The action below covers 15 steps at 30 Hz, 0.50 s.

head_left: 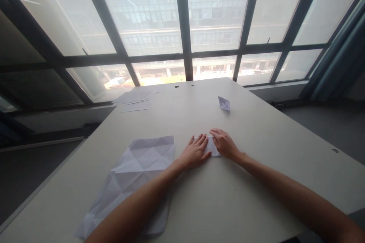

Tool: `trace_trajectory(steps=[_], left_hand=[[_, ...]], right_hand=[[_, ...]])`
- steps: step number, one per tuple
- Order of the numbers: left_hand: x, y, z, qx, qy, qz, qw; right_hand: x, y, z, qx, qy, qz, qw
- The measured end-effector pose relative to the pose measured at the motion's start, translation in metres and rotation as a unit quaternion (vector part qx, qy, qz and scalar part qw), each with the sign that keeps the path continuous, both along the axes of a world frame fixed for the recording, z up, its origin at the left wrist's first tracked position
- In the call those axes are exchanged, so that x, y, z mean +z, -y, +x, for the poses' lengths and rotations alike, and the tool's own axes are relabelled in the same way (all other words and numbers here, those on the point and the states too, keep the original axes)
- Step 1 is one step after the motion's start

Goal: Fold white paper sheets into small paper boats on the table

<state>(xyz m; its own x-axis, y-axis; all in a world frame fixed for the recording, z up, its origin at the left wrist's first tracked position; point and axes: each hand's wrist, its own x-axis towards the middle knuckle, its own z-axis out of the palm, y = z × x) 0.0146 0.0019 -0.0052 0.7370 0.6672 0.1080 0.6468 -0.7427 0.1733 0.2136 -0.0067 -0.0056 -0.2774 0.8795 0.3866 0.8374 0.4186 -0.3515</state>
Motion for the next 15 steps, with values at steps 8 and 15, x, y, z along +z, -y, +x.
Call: trace_trajectory(steps=[8,15], left_hand=[[-0.002,0.000,0.001,0.032,0.006,-0.003,0.999],[-0.001,-0.005,-0.005,0.073,-0.008,-0.017,0.997]], right_hand=[[-0.009,0.008,-0.011,0.044,0.121,-0.112,0.985],[-0.015,0.000,0.006,-0.019,0.135,-0.119,0.984]])
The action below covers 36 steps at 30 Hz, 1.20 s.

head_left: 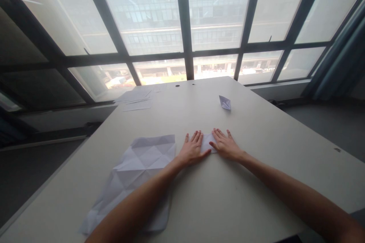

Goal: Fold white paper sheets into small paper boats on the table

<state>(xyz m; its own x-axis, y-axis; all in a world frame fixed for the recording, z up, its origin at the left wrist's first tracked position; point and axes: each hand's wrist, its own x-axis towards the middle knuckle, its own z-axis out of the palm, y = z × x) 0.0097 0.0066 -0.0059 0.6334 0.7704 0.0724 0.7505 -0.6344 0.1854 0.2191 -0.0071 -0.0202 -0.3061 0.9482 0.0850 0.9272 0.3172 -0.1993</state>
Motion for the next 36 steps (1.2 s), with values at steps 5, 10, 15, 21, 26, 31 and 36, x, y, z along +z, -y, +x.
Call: trace_trajectory(steps=[5,10,15,21,26,31,36], left_hand=[[-0.002,0.000,0.001,0.037,0.001,0.012,0.999],[-0.001,0.003,0.002,0.037,0.011,0.028,0.999],[-0.001,0.001,0.004,-0.004,0.018,0.003,1.000],[0.001,-0.008,-0.005,0.014,0.022,-0.029,0.999],[0.002,-0.015,-0.019,0.049,0.012,-0.044,0.998],[0.004,-0.016,-0.015,0.085,0.058,-0.007,0.995],[0.013,-0.016,-0.008,0.018,0.151,0.060,0.986]], right_hand=[[-0.002,-0.001,0.003,-0.097,-0.005,0.019,0.995],[0.009,0.002,-0.010,-0.033,-0.014,0.117,0.992],[0.007,0.000,-0.017,0.060,-0.016,0.037,0.997],[0.004,0.000,-0.007,0.051,0.001,-0.004,0.999],[0.003,-0.001,0.008,0.022,0.009,-0.002,1.000],[-0.002,-0.003,0.011,0.012,0.011,0.007,1.000],[-0.003,-0.005,0.011,0.022,0.003,0.003,1.000]])
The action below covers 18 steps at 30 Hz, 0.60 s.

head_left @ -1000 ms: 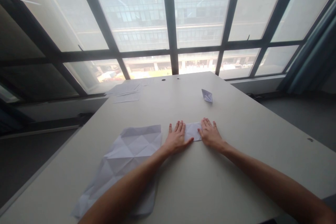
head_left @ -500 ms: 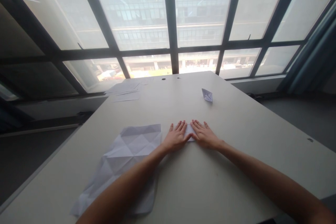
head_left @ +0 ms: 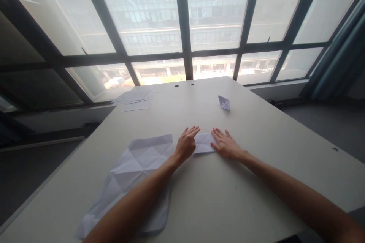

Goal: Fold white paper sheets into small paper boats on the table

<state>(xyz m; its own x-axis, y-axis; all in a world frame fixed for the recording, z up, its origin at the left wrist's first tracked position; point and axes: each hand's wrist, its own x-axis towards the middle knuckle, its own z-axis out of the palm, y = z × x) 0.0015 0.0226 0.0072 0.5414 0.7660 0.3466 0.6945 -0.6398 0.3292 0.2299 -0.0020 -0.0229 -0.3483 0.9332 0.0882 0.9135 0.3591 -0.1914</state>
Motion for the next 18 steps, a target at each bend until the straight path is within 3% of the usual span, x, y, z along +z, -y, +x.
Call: trace_trajectory(steps=[6,10,13,18], left_hand=[[-0.013,0.002,0.001,-0.078,-0.108,-0.067,0.989],[-0.016,0.002,0.001,-0.080,-0.130,-0.064,0.986],[-0.015,0.002,0.002,-0.080,-0.131,-0.059,0.986],[-0.015,0.002,0.004,-0.079,-0.146,-0.051,0.985]], right_hand=[[0.004,-0.003,0.005,0.010,-0.006,-0.010,1.000],[0.017,0.000,-0.003,-0.007,-0.039,0.075,0.996],[0.024,0.006,-0.017,0.033,-0.053,0.125,0.990],[0.014,0.008,-0.030,0.060,-0.022,0.046,0.997]])
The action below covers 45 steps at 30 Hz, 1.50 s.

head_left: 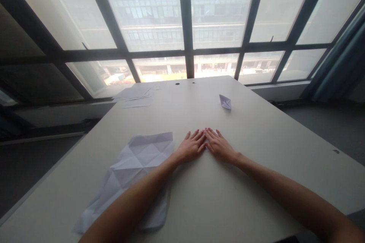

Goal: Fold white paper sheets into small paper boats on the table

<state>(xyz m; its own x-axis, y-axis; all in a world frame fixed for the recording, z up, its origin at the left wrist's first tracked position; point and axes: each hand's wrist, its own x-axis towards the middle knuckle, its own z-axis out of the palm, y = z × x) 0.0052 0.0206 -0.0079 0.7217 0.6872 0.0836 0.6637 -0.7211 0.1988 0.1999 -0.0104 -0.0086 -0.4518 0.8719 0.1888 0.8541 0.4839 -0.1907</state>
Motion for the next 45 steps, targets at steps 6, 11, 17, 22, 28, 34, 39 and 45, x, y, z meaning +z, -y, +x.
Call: trace_trajectory(steps=[6,11,17,22,28,34,39,45], left_hand=[[-0.004,-0.001,0.000,0.024,-0.016,0.012,1.000],[-0.002,0.001,-0.003,0.035,-0.012,0.022,0.999],[0.001,0.003,-0.004,0.054,-0.012,0.011,0.998],[-0.001,0.002,-0.003,0.056,-0.012,0.007,0.998],[-0.003,0.001,-0.002,0.043,-0.006,0.031,0.999],[0.001,0.002,0.000,0.006,-0.011,0.027,1.000],[0.001,0.002,-0.002,0.051,-0.022,0.019,0.998],[-0.001,0.001,-0.004,0.136,-0.019,0.003,0.991]], right_hand=[[-0.013,-0.006,0.008,-0.025,0.011,-0.051,0.998],[-0.013,-0.005,0.013,-0.060,0.017,-0.056,0.996],[-0.010,-0.010,0.032,-0.072,0.025,-0.061,0.995],[-0.006,-0.015,0.043,-0.122,0.009,-0.064,0.990],[0.009,-0.006,0.015,-0.106,-0.036,0.104,0.988],[-0.006,-0.005,0.004,-0.008,-0.002,-0.026,1.000],[-0.009,-0.007,0.011,-0.020,0.013,-0.060,0.998],[-0.004,-0.004,0.013,-0.056,0.028,-0.062,0.996]])
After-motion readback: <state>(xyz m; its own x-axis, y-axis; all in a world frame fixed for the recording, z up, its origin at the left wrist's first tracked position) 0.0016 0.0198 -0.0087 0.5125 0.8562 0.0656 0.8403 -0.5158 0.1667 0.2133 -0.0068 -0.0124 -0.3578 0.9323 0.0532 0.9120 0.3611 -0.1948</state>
